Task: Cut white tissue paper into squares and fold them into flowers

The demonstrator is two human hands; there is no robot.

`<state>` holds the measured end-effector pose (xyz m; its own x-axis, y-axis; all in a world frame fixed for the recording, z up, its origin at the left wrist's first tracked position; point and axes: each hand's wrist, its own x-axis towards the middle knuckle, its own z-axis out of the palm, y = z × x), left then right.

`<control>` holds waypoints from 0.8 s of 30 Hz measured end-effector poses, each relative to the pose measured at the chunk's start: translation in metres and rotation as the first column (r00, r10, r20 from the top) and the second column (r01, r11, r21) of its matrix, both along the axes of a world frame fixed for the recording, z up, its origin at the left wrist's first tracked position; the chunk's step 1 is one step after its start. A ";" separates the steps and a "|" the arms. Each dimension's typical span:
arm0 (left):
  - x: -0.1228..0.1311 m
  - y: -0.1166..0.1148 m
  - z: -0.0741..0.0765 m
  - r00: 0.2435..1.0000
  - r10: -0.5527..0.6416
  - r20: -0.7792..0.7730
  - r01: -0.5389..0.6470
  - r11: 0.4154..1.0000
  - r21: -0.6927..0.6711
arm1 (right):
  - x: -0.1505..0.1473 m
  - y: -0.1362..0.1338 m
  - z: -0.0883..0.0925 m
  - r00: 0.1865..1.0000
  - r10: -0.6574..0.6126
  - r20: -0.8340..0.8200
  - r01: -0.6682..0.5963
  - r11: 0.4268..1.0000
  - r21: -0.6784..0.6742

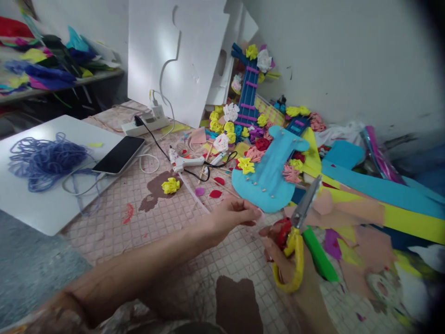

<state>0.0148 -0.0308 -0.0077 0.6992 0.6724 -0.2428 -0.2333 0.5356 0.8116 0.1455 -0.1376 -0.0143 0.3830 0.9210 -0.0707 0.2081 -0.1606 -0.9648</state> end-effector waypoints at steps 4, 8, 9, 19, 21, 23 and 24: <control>0.005 -0.011 -0.005 1.000 -0.006 -0.003 0.006 1.000 0.012 | -0.008 0.004 0.000 0.997 -0.076 0.003 0.075 0.997 0.035; 0.006 -0.014 -0.010 0.998 -0.063 0.022 0.062 0.997 0.049 | -0.009 0.004 -0.002 0.994 -0.103 -0.029 0.105 0.992 0.071; 0.006 -0.013 -0.011 0.997 -0.077 0.012 0.076 0.996 0.055 | -0.008 0.005 -0.002 0.995 -0.099 -0.026 0.101 0.993 0.069; -0.003 0.002 0.006 1.000 0.016 -0.008 -0.016 1.000 -0.007 | 0.007 0.001 -0.003 0.992 0.107 -0.068 -0.108 0.994 -0.015; -0.005 0.005 0.011 0.997 0.064 0.043 -0.063 0.998 -0.025 | 0.008 -0.001 -0.004 0.986 0.163 -0.040 -0.166 0.981 -0.101; -0.006 0.006 0.013 0.989 0.118 0.085 -0.116 0.993 -0.036 | 0.007 -0.003 -0.007 0.979 0.200 -0.035 -0.203 0.959 -0.196; -0.007 0.007 0.013 0.985 0.146 0.095 -0.142 0.989 -0.042 | 0.006 -0.004 -0.010 0.978 0.206 -0.041 -0.210 0.949 -0.235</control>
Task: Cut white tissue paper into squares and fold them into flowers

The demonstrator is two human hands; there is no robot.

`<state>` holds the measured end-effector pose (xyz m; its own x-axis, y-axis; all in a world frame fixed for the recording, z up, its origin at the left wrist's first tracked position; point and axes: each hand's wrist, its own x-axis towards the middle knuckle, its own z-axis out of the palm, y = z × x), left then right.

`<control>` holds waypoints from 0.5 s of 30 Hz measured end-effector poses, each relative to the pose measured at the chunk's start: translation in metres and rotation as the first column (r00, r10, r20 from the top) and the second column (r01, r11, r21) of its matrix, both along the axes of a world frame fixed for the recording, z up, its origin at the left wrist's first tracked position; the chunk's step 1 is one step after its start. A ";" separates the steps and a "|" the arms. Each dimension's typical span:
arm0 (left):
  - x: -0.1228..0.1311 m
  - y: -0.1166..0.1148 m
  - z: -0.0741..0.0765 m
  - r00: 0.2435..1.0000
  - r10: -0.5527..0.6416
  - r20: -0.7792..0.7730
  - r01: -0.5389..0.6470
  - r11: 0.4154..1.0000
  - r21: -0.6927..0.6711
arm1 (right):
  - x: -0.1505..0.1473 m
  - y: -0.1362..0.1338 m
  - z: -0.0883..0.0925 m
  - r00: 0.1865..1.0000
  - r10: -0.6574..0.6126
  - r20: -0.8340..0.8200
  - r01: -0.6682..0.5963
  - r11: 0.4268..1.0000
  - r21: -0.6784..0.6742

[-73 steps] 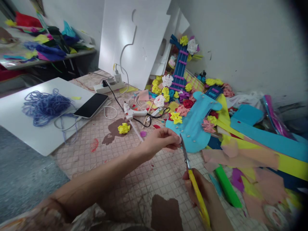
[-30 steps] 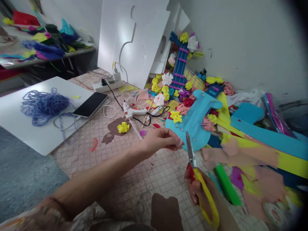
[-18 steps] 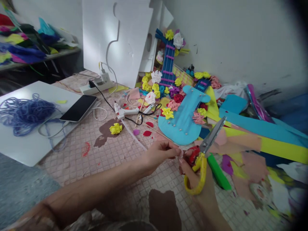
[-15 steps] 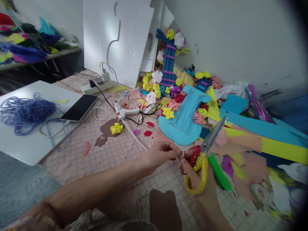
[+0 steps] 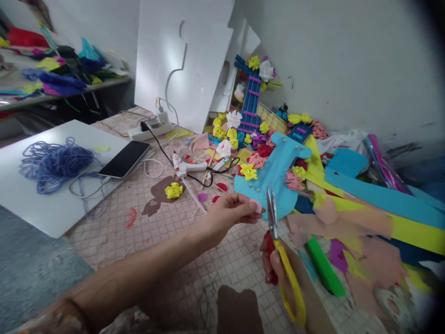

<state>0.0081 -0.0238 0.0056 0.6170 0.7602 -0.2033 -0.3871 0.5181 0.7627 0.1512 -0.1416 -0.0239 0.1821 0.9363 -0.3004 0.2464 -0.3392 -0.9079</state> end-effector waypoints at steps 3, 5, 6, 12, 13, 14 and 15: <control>0.000 0.001 0.000 0.998 0.064 -0.001 -0.064 0.998 -0.008 | -0.004 -0.001 -0.009 0.999 -0.033 -0.006 0.033 0.998 -0.053; 0.000 0.001 0.000 0.996 0.088 -0.005 -0.088 0.996 -0.013 | -0.007 0.000 -0.015 0.998 -0.059 -0.027 0.058 0.998 -0.041; 0.001 0.001 0.000 0.996 0.094 -0.005 -0.094 0.995 -0.018 | -0.008 0.001 -0.018 0.997 -0.070 -0.046 0.068 0.997 -0.048; 0.001 0.001 0.000 0.995 0.099 0.002 -0.099 0.995 -0.033 | -0.004 0.005 -0.031 0.969 -0.211 -0.128 0.181 0.960 -0.213; 0.001 0.001 0.000 0.995 0.104 0.004 -0.104 0.994 -0.031 | -0.004 0.005 -0.032 0.969 -0.217 -0.122 0.189 0.960 -0.205; 0.002 0.001 0.000 0.994 0.109 0.007 -0.109 0.994 -0.030 | -0.003 0.004 -0.033 0.969 -0.219 -0.118 0.194 0.962 -0.195; 0.002 0.000 0.000 0.994 0.112 0.008 -0.112 0.993 -0.030 | -0.003 0.004 -0.033 0.968 -0.221 -0.115 0.197 0.962 -0.189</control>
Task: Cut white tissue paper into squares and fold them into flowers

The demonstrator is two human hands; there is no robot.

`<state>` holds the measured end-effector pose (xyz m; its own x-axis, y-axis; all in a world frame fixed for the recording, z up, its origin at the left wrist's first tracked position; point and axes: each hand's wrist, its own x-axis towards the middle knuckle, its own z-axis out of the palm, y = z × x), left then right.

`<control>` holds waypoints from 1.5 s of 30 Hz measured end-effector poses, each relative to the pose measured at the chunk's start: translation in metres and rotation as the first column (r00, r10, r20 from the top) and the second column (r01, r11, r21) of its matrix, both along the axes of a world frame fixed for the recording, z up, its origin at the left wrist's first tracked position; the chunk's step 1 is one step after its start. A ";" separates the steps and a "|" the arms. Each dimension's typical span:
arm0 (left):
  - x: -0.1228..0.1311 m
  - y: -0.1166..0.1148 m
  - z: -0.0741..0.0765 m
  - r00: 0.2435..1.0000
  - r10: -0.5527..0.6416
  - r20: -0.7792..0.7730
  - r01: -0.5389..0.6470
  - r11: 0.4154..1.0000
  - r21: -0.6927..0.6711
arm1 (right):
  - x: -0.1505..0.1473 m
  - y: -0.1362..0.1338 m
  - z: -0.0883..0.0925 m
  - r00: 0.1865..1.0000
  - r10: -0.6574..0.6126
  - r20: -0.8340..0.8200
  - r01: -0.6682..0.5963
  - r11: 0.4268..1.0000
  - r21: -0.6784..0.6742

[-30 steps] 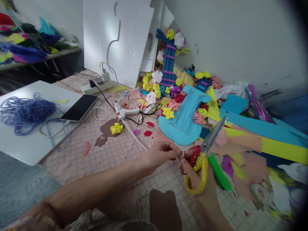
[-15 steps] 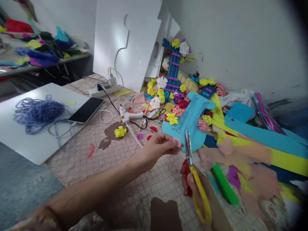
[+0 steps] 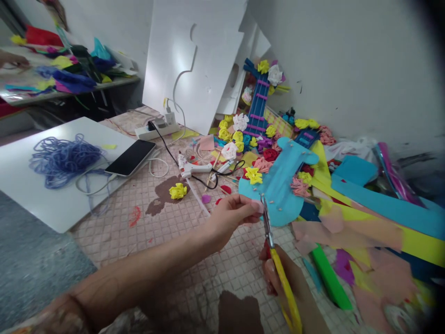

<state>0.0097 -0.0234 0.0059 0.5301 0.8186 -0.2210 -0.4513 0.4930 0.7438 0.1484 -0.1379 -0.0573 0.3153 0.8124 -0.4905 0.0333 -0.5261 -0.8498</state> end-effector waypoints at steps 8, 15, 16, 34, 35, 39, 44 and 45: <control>0.000 0.000 0.000 1.000 -0.004 -0.005 0.004 1.000 -0.010 | -0.007 0.005 0.014 0.998 -0.030 -0.051 0.025 0.996 -0.089; 0.000 0.000 0.000 1.000 0.004 -0.001 -0.004 1.000 -0.014 | -0.003 -0.002 0.017 0.993 0.110 0.046 -0.111 0.993 0.034; 0.000 0.000 0.000 1.000 0.005 0.001 -0.005 1.000 -0.013 | -0.002 -0.003 0.017 0.991 0.125 0.042 -0.127 0.991 0.039; -0.002 0.004 0.000 1.000 0.007 -0.016 -0.008 1.000 -0.015 | 0.009 -0.008 0.010 0.970 0.193 0.151 -0.212 0.970 0.122; -0.003 0.006 0.000 1.000 0.022 -0.012 -0.022 1.000 -0.013 | 0.011 -0.007 0.013 0.962 0.203 0.185 -0.228 0.966 0.126; -0.011 0.025 -0.001 0.995 0.095 -0.023 -0.094 0.994 0.053 | 0.023 -0.005 0.033 0.789 0.192 0.584 -0.289 0.954 0.077; -0.027 0.045 -0.009 0.976 0.098 -0.195 -0.047 0.968 0.248 | 0.039 -0.008 0.037 0.383 0.221 0.897 -0.277 0.954 -0.117; -0.030 0.046 -0.011 0.966 0.076 -0.248 -0.003 0.960 0.281 | 0.042 -0.010 0.035 0.330 0.235 0.914 -0.274 0.951 -0.145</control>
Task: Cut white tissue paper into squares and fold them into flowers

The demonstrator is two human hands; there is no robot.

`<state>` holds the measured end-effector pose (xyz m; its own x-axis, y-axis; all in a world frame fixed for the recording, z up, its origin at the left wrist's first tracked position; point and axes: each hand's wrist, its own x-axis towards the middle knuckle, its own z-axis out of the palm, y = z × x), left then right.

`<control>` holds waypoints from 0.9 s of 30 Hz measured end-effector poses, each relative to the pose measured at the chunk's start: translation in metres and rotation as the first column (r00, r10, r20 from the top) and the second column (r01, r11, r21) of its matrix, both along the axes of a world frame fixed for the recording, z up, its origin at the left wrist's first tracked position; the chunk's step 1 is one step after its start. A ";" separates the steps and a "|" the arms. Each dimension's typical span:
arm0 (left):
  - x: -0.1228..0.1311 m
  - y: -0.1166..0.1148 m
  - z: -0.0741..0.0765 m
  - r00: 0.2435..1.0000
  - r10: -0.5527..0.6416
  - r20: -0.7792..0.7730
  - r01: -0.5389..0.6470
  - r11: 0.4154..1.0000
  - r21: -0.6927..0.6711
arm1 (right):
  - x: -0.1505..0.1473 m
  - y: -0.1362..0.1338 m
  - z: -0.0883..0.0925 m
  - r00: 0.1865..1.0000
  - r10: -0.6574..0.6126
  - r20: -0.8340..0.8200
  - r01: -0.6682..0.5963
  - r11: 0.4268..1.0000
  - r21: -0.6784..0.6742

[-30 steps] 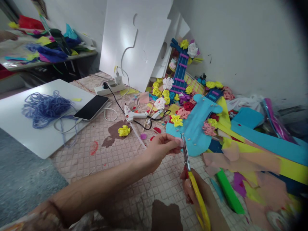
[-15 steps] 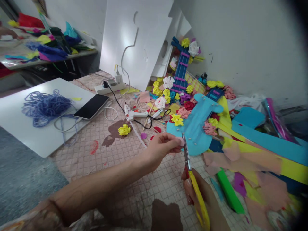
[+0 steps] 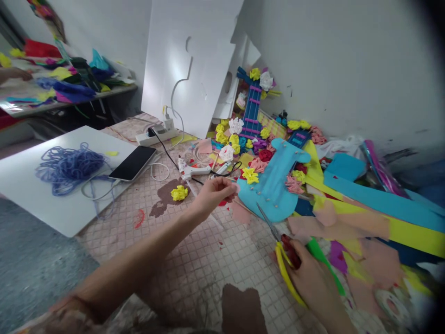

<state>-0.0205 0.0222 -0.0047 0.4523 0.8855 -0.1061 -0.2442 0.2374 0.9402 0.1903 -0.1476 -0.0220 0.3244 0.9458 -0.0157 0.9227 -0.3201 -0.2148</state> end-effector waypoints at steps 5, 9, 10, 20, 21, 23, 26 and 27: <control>-0.018 -0.007 -0.007 0.963 -0.189 -0.193 0.207 0.975 0.079 | 0.006 -0.016 -0.011 0.993 -0.030 0.111 0.031 1.000 -0.003; -0.026 -0.013 -0.015 0.921 -0.179 -0.345 0.253 0.950 0.185 | 0.008 -0.028 -0.021 0.996 -0.054 0.068 0.048 0.995 0.085; -0.027 -0.015 -0.016 0.907 -0.176 -0.383 0.269 0.941 0.205 | 0.009 -0.030 -0.023 0.998 -0.047 0.051 0.041 0.993 0.113; -0.026 -0.019 -0.015 0.872 -0.165 -0.460 0.309 0.916 0.258 | 0.021 -0.052 -0.036 0.996 -0.039 -0.080 0.060 0.959 0.277; -0.026 -0.018 -0.014 0.873 -0.164 -0.460 0.315 0.909 0.272 | 0.022 -0.054 -0.036 0.995 -0.049 -0.084 0.072 0.954 0.291; -0.026 -0.017 -0.014 0.867 -0.167 -0.469 0.334 0.893 0.301 | 0.024 -0.059 -0.035 0.994 -0.076 -0.081 0.098 0.943 0.318; -0.024 -0.015 -0.015 0.861 -0.186 -0.474 0.356 0.885 0.300 | 0.027 -0.064 -0.031 0.989 -0.136 -0.059 0.148 0.929 0.338; -0.023 -0.015 -0.015 0.861 -0.196 -0.469 0.360 0.887 0.290 | 0.028 -0.065 -0.030 0.985 -0.163 -0.051 0.171 0.928 0.332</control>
